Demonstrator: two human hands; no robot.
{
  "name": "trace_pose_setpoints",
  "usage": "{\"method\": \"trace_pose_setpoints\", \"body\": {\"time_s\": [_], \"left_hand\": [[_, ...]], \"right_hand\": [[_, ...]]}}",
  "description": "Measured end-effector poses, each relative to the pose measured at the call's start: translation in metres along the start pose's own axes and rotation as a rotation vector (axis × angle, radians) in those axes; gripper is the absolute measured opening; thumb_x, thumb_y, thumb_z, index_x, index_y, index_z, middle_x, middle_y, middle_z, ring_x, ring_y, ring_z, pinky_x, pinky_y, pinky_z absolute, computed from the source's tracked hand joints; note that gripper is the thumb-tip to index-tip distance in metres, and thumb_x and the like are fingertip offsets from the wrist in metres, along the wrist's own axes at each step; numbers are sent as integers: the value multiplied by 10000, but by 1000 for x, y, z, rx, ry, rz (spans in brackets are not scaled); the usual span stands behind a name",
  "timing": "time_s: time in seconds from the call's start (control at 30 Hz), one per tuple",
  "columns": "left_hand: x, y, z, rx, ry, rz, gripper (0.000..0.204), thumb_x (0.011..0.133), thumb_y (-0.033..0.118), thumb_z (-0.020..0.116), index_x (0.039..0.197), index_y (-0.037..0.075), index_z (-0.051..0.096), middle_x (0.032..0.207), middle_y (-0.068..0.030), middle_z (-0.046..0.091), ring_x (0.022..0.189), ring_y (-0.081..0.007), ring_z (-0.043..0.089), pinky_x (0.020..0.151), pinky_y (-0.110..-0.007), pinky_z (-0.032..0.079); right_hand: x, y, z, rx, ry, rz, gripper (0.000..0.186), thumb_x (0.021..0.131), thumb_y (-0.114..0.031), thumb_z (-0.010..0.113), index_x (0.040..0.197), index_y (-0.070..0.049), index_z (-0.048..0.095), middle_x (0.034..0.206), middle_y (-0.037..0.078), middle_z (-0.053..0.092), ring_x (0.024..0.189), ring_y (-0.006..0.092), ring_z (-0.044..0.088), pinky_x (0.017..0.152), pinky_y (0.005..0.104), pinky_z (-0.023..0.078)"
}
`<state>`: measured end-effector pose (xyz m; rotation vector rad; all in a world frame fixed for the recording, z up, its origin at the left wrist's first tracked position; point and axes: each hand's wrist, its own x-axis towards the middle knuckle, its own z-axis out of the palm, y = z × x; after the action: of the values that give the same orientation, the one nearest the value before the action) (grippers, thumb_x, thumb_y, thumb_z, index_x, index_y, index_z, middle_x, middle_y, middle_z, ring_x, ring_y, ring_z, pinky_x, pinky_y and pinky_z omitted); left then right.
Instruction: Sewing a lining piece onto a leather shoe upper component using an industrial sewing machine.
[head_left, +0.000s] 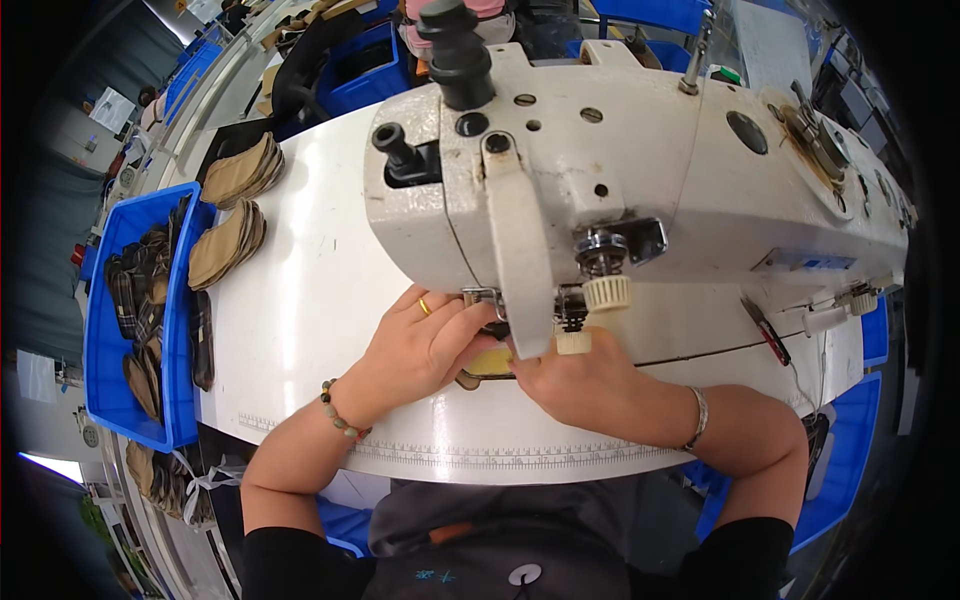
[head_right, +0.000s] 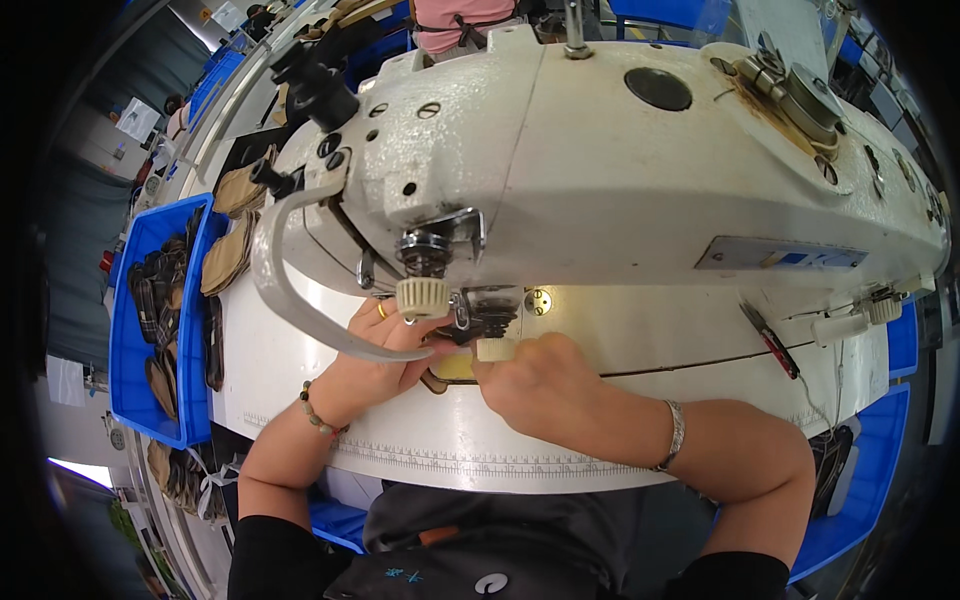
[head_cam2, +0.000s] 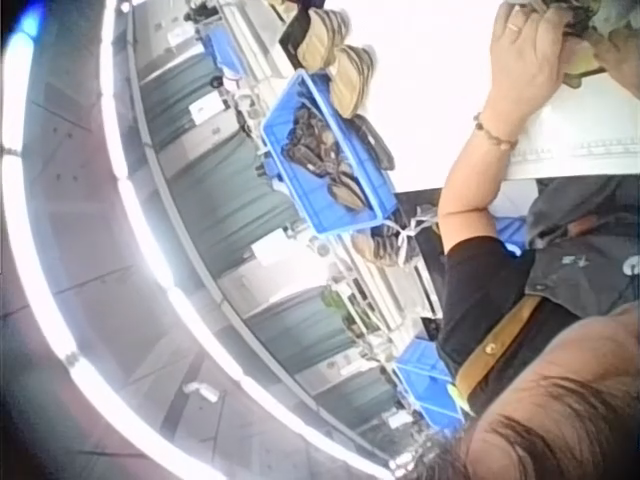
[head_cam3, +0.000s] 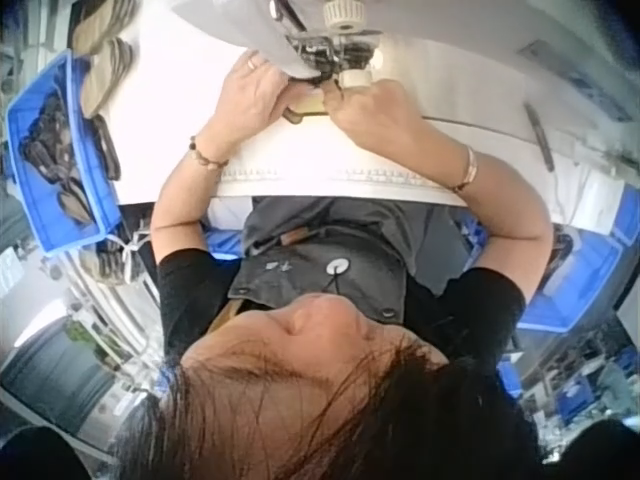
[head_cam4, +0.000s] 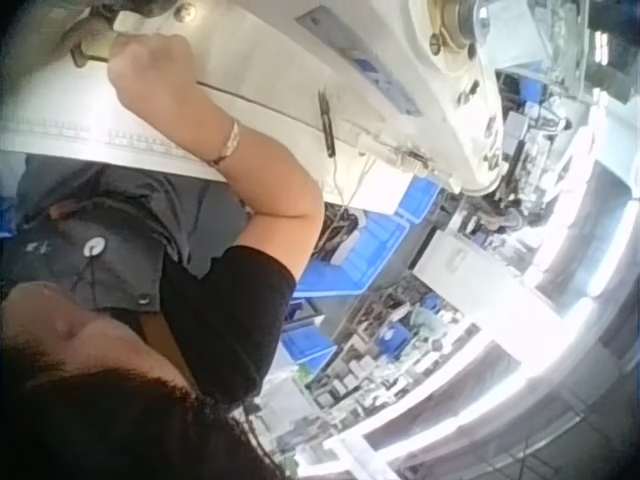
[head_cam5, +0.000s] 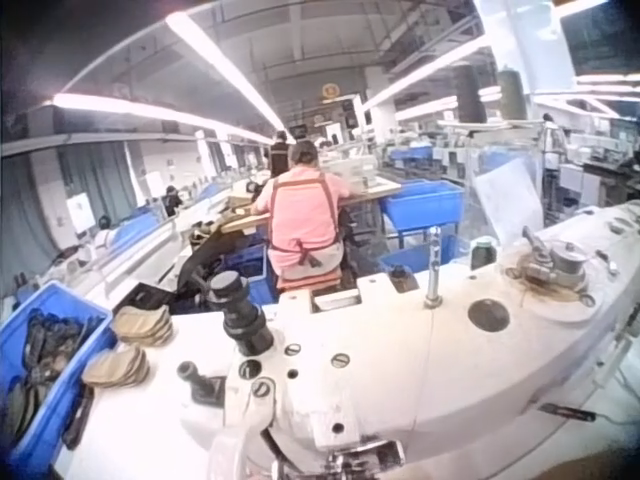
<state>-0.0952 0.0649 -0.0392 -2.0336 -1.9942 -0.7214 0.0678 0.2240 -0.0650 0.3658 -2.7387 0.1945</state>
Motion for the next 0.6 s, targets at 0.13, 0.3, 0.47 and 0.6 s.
{"method": "trace_pose_setpoints", "body": {"time_s": [0.13,0.3,0.47,0.6], "left_hand": [[-10,5,0,246,-79,-6,353,769,160,710,1109,76,663,890,-36,639,801,-181,600,922,-391,486],[-1,19,-8,384,-56,62,406,756,193,685,1151,100,679,939,-20,628,781,-165,578,926,-408,479],[-3,13,0,438,93,155,294,751,211,685,1026,112,720,983,-13,625,805,-162,579,950,-408,466],[1,2,1,546,202,306,234,721,215,677,931,118,716,899,-3,595,769,-147,574,881,-352,500]], "right_hand": [[-1,1,2,3,56,23,180,744,-106,647,889,-25,716,552,53,596,480,194,624,432,343,467],[-1,2,1,8,70,28,189,720,-103,648,878,-20,708,563,61,600,479,195,625,434,343,468],[-1,1,4,-28,64,8,95,717,-105,645,778,-43,681,567,58,602,475,195,621,431,341,464],[-1,1,-1,-49,66,-1,85,720,-117,648,768,-54,682,551,49,593,466,191,613,428,343,460]]}}
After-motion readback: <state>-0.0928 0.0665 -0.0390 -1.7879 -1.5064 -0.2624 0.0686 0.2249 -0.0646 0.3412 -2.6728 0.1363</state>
